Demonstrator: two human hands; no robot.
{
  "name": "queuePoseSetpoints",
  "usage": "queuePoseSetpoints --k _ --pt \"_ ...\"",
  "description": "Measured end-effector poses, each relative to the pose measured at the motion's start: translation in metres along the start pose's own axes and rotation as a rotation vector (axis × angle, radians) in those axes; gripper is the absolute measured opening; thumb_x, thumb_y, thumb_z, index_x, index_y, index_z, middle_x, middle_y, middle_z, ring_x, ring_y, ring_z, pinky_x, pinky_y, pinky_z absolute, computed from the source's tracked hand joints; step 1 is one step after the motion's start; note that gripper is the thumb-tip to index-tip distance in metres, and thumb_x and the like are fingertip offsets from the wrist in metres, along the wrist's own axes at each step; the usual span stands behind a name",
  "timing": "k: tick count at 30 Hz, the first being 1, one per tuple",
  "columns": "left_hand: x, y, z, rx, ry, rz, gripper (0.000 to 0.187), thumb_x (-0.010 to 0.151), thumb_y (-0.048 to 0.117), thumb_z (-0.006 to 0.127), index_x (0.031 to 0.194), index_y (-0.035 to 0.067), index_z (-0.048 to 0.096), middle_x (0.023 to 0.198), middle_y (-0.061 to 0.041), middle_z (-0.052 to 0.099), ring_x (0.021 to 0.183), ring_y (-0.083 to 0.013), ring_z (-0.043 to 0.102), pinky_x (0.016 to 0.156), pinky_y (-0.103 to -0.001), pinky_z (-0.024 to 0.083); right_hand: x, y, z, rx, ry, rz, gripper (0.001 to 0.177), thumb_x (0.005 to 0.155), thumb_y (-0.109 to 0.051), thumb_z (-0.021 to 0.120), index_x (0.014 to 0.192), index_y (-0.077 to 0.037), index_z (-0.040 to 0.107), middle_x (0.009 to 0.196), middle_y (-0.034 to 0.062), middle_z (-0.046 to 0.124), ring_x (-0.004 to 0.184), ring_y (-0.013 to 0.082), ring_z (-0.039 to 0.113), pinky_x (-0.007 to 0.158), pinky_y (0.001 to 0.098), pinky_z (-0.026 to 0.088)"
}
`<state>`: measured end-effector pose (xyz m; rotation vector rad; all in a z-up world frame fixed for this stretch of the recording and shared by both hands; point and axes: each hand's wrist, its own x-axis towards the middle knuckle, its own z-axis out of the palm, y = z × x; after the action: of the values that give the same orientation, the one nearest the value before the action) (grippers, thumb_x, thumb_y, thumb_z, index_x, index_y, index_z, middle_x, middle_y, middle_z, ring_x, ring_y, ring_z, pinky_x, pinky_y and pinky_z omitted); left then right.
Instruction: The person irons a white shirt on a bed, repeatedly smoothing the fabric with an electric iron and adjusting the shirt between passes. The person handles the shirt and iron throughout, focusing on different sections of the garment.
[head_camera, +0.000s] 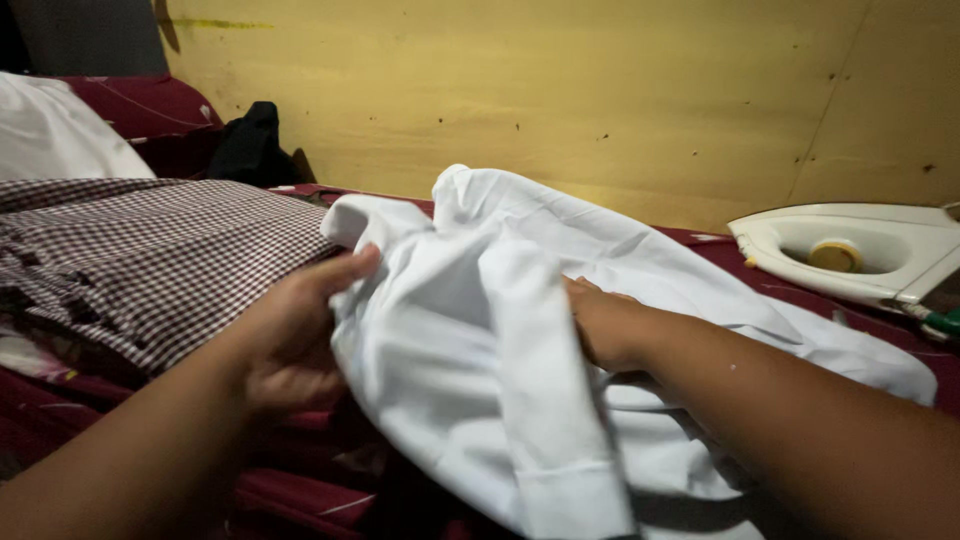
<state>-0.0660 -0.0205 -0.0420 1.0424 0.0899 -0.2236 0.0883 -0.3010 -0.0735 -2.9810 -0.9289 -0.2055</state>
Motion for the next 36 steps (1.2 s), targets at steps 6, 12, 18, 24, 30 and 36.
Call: queuePoseSetpoints --k 6,12,18,24,30,36 --pt "-0.026 -0.025 -0.027 0.402 -0.116 -0.272 0.07 0.083 0.039 0.071 0.143 0.004 0.064 0.13 -0.017 0.073 0.112 -0.03 0.072 0.098 -0.053 0.055 -0.003 -0.003 -0.014 0.004 -0.146 0.109 0.065 0.103 -0.053 0.033 0.162 -0.032 0.017 0.172 0.0021 0.011 0.158 0.0262 0.009 0.122 0.0455 0.018" --pt "-0.01 -0.026 -0.027 -0.054 0.153 -0.128 0.057 0.076 0.031 0.061 0.125 0.003 0.066 0.114 -0.02 0.075 0.098 -0.0374 0.072 0.092 -0.055 0.056 -0.037 -0.027 -0.034 0.558 0.101 0.169 0.045 0.097 -0.033 0.061 0.139 -0.017 0.063 0.138 0.0098 0.061 0.108 0.0345 0.069 0.092 0.0431 0.058" --pt "-0.008 -0.021 -0.012 0.617 0.765 0.179 0.045 0.09 0.025 0.061 0.126 -0.003 0.062 0.106 -0.02 0.067 0.107 -0.0421 0.062 0.097 -0.058 0.048 -0.086 -0.048 -0.026 0.383 0.388 -0.456 0.03 0.085 -0.025 0.072 0.109 -0.008 0.069 0.105 0.0101 0.068 0.101 0.0254 0.066 0.09 0.0379 0.053" --pt "0.0 -0.026 0.016 1.051 0.281 0.891 0.037 0.089 0.011 0.061 0.125 0.0 0.063 0.105 -0.014 0.075 0.1 -0.0258 0.071 0.088 -0.041 0.055 -0.096 -0.048 -0.031 0.413 0.223 -0.671 0.026 0.092 -0.021 0.066 0.115 -0.009 0.071 0.112 0.0105 0.07 0.109 0.0267 0.067 0.095 0.0385 0.052" --pt "0.032 -0.015 0.04 1.259 0.165 0.511 0.041 0.084 0.008 0.07 0.124 0.005 0.062 0.106 -0.009 0.076 0.089 -0.0176 0.074 0.075 -0.031 0.059 -0.089 -0.045 -0.04 0.336 0.202 -0.053 0.036 0.088 -0.031 0.063 0.119 -0.014 0.065 0.105 0.0082 0.067 0.098 0.0218 0.067 0.088 0.0348 0.054" --pt "0.056 0.005 0.014 1.382 0.237 0.498 0.035 0.086 0.016 0.074 0.118 0.003 0.069 0.108 -0.009 0.077 0.093 -0.0171 0.074 0.083 -0.03 0.058 -0.112 -0.014 -0.048 0.358 0.115 -0.395 0.061 0.079 -0.042 0.086 0.125 -0.012 0.059 0.109 0.0076 0.061 0.099 0.0192 0.06 0.087 0.0321 0.054"
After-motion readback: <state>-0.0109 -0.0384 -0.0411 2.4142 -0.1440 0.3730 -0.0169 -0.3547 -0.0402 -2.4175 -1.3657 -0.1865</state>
